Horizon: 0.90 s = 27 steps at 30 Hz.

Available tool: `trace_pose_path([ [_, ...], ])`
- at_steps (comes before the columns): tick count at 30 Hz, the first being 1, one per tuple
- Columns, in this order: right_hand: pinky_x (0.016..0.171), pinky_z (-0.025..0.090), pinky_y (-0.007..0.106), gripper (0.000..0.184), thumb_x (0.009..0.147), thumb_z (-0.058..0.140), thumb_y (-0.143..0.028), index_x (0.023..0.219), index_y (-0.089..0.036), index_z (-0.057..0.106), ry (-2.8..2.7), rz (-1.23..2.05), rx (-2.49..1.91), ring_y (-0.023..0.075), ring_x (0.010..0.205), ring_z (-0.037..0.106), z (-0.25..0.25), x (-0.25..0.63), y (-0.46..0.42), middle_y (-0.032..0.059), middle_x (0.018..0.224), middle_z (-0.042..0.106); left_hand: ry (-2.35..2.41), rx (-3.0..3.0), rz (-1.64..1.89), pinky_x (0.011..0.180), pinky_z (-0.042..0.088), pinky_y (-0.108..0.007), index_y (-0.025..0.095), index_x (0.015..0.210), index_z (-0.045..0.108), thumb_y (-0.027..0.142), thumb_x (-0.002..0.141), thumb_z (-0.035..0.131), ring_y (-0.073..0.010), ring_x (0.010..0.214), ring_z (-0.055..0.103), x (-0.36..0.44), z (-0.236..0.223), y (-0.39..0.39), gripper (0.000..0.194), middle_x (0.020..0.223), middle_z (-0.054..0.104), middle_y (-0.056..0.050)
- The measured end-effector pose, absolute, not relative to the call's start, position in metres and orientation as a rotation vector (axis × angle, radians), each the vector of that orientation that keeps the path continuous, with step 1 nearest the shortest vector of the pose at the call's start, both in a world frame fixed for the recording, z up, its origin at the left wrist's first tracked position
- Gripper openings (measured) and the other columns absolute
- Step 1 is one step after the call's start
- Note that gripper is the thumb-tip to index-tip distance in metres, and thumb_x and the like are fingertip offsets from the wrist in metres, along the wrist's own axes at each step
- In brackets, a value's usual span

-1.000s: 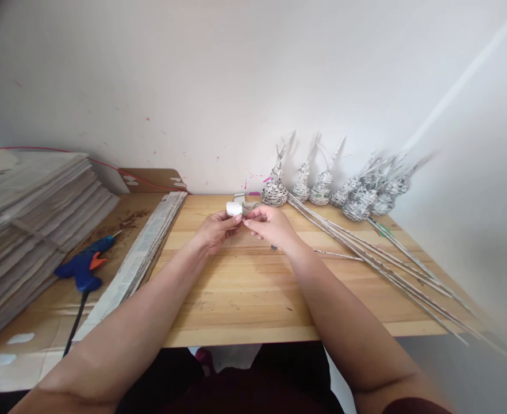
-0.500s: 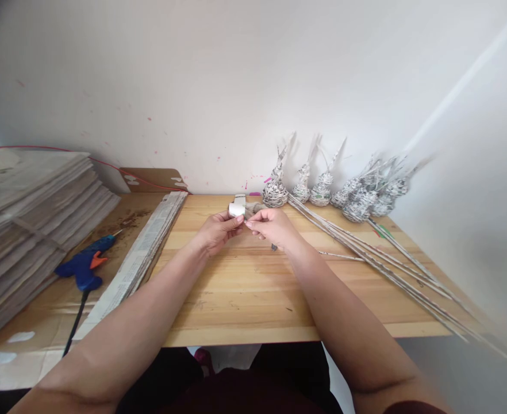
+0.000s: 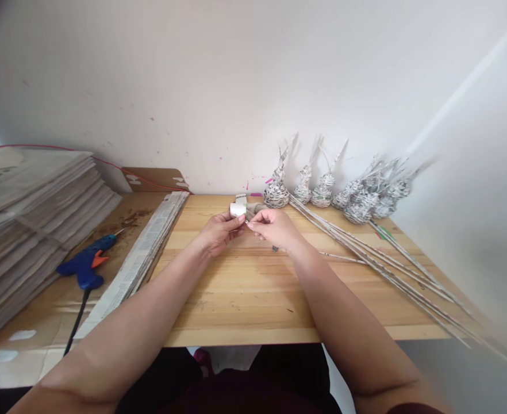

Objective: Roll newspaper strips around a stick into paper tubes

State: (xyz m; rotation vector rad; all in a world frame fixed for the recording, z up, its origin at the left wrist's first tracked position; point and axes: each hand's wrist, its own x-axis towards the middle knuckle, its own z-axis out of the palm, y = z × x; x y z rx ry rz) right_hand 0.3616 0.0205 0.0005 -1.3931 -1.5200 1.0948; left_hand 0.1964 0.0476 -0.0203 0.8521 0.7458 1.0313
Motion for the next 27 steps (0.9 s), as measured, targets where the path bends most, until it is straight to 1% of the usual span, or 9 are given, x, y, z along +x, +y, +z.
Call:
trace_pose_path([
  [3,0.049,0.045,0.021,0.022,0.073,0.071,-0.037,0.08,-0.017,0.063,-1.554,1.078,-1.4,0.0103,0.055,0.056,0.003,0.358,0.018,0.0011,0.063,0.062,0.757,0.851,1.029,0.064,0.045,-0.022,0.013,0.079,0.07,0.031,0.048,0.089,-0.0081,0.065,0.057,0.196,-0.019,0.046,0.04,0.074,0.066,-0.002],
  [7,0.05,0.045,0.022,0.021,0.075,0.069,-0.036,0.079,-0.017,0.064,-1.577,0.996,-1.405,0.011,0.054,0.056,0.004,0.356,0.017,0.0009,0.061,0.061,0.777,0.867,1.01,0.064,0.046,-0.021,0.012,0.08,0.068,0.032,0.049,0.089,-0.0081,0.064,0.058,0.196,-0.018,0.045,0.042,0.075,0.065,-0.002],
  [10,0.049,0.043,0.023,0.021,0.075,0.067,-0.037,0.078,-0.017,0.063,-1.595,0.915,-1.417,0.0117,0.054,0.055,0.003,0.357,0.018,0.0009,0.061,0.061,0.765,0.967,1.071,0.068,0.049,-0.026,0.013,0.088,0.063,0.032,0.053,0.087,-0.0114,0.069,0.061,0.194,-0.018,0.049,0.047,0.078,0.067,-0.003],
  [13,0.048,0.04,0.023,0.021,0.076,0.066,-0.039,0.076,-0.018,0.064,-1.639,0.801,-1.441,0.0108,0.051,0.05,0.002,0.359,0.019,-0.0001,0.059,0.06,0.77,1.155,1.19,0.069,0.049,-0.028,0.016,0.095,0.056,0.028,0.056,0.085,-0.014,0.072,0.063,0.189,-0.017,0.056,0.05,0.079,0.068,-0.002],
  [15,0.048,0.038,0.024,0.021,0.077,0.066,-0.039,0.076,-0.018,0.065,-1.678,0.749,-1.453,0.0108,0.05,0.049,0.002,0.36,0.019,-0.0002,0.059,0.06,0.799,1.344,1.262,0.067,0.047,-0.025,0.017,0.089,0.055,0.023,0.058,0.082,-0.0118,0.069,0.061,0.185,-0.016,0.06,0.041,0.074,0.066,0.0],
  [17,0.049,0.038,0.025,0.021,0.077,0.066,-0.04,0.076,-0.018,0.065,-1.707,0.725,-1.456,0.0112,0.051,0.049,0.003,0.36,0.019,0.0001,0.061,0.06,0.838,1.558,1.28,0.064,0.044,-0.022,0.016,0.079,0.059,0.02,0.063,0.078,-0.0099,0.066,0.058,0.181,-0.015,0.063,0.026,0.07,0.064,0.002],
  [20,0.051,0.038,0.026,0.022,0.077,0.065,-0.04,0.077,-0.019,0.065,-1.723,0.702,-1.453,0.0116,0.052,0.05,0.005,0.359,0.018,0.0001,0.061,0.06,0.881,1.743,1.25,0.065,0.043,-0.022,0.016,0.072,0.064,0.02,0.069,0.072,-0.0104,0.067,0.058,0.178,-0.014,0.063,0.01,0.071,0.066,0.0],
  [22,0.052,0.038,0.026,0.022,0.077,0.065,-0.041,0.077,-0.018,0.066,-1.729,0.691,-1.445,0.0117,0.053,0.049,0.006,0.359,0.018,0.0001,0.061,0.06,0.894,1.773,1.24,0.066,0.044,-0.023,0.016,0.073,0.066,0.021,0.07,0.071,-0.0112,0.068,0.059,0.177,-0.014,0.063,0.008,0.073,0.067,0.0],
  [27,0.052,0.038,0.026,0.022,0.077,0.065,-0.04,0.077,-0.019,0.066,-1.733,0.692,-1.427,0.0117,0.053,0.049,0.006,0.359,0.017,-0.0001,0.06,0.059,0.926,1.832,1.232,0.064,0.043,-0.023,0.016,0.073,0.067,0.022,0.07,0.072,-0.0114,0.066,0.058,0.174,-0.013,0.064,0.008,0.071,0.067,0.0],
])
